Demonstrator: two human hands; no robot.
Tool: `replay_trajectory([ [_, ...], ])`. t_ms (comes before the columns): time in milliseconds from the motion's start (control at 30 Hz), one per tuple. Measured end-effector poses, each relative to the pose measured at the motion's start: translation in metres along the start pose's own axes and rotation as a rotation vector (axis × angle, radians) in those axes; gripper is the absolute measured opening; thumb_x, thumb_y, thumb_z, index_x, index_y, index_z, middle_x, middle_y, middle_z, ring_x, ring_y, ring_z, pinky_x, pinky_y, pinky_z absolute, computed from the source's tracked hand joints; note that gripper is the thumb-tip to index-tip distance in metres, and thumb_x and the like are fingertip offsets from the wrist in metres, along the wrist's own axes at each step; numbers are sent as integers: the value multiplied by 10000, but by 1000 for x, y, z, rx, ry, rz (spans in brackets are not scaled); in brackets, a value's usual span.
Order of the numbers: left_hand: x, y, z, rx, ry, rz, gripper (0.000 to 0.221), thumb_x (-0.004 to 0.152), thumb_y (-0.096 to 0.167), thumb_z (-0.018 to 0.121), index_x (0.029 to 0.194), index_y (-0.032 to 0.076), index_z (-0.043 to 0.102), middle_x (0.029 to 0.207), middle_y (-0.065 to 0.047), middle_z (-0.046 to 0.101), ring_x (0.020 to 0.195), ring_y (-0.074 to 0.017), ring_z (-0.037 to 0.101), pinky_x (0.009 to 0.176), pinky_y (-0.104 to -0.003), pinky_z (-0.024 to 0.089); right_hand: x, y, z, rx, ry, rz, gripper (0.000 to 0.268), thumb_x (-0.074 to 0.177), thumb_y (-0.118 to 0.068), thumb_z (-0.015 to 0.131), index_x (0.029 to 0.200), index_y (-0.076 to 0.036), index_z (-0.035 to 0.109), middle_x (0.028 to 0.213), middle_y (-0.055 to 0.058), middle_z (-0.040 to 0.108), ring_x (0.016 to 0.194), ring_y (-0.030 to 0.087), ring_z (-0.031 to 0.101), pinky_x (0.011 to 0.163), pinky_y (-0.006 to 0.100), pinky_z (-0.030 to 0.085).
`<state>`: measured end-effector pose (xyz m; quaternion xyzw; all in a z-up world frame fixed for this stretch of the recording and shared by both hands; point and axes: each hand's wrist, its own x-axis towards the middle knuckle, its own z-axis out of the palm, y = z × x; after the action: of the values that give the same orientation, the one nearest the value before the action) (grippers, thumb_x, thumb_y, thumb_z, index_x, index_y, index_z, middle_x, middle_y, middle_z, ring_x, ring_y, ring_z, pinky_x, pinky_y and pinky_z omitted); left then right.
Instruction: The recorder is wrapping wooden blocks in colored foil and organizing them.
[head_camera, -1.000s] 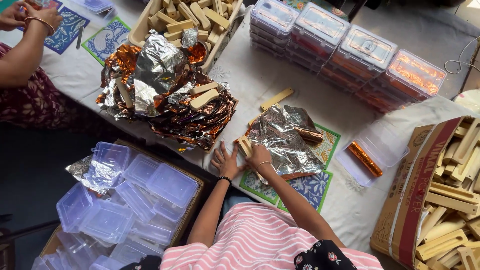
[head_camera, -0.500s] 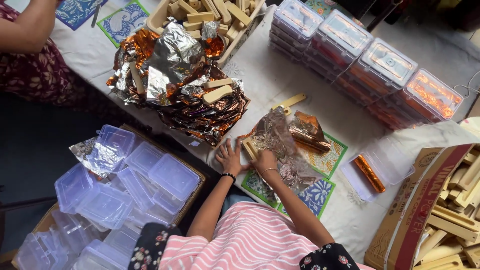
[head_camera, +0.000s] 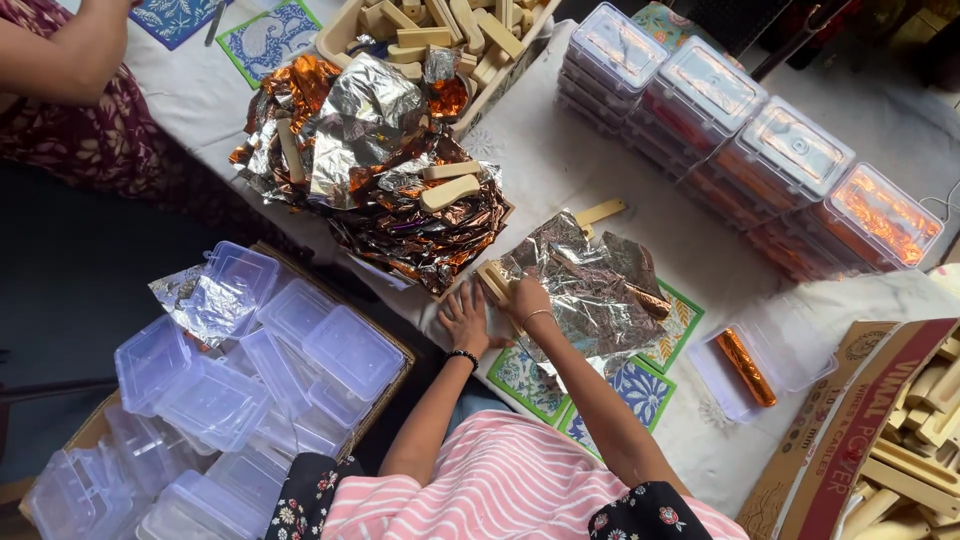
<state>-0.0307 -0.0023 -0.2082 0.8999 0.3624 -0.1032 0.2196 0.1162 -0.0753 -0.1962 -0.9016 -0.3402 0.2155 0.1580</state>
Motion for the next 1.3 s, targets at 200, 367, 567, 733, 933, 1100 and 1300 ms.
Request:
replay_trajectory([
  [200,-2,2,-9,12,-39,16,1670,332,817,876,1634,157,64,1688,-105,11,1529,-474,28,1134,-739,145,12,0,0,4,44,-96,376,673,-354,835,931,-86,785,887,210,708,859,385,697,792,467,583],
  [367,20,-14,39,276,145,46,1333,567,544,857,1604,168,108,1651,-123,14,1438,-478,70,1020,-711,183,5,-7,-5,33,67,-144,399,685,-354,829,953,-61,791,952,213,693,908,383,687,837,469,573],
  [567,12,-5,23,83,-41,-12,1258,705,394,915,1631,177,92,1696,-93,-22,1540,-471,59,1149,-737,176,7,10,9,125,130,-40,574,608,-404,860,1040,-33,789,976,223,705,858,370,709,812,453,583],
  [733,3,7,-11,120,-82,-33,1394,674,494,926,1648,198,-26,1696,-102,-69,1533,-483,25,1146,-719,171,9,17,3,222,-37,74,561,708,-492,800,1002,-15,786,852,234,740,764,337,750,769,435,596],
  [933,13,-4,21,161,-84,-17,1456,657,578,923,1643,177,-69,1701,-120,-89,1536,-503,10,1135,-728,183,2,12,5,283,21,-18,596,709,-533,843,946,11,780,793,209,717,701,326,717,669,466,559],
  [1100,3,6,-7,120,-126,-41,1443,678,558,906,1649,175,-90,1703,-113,-104,1550,-491,11,1162,-719,171,3,14,11,160,27,-30,548,667,-480,865,961,-23,793,817,204,731,718,331,727,697,455,577],
  [1300,42,-29,90,416,120,14,1320,739,388,887,1625,180,-69,1694,-177,-111,1478,-535,14,1072,-733,147,-16,6,-1,196,-7,42,474,642,-347,859,1057,-121,811,830,189,759,717,319,733,718,433,584],
])
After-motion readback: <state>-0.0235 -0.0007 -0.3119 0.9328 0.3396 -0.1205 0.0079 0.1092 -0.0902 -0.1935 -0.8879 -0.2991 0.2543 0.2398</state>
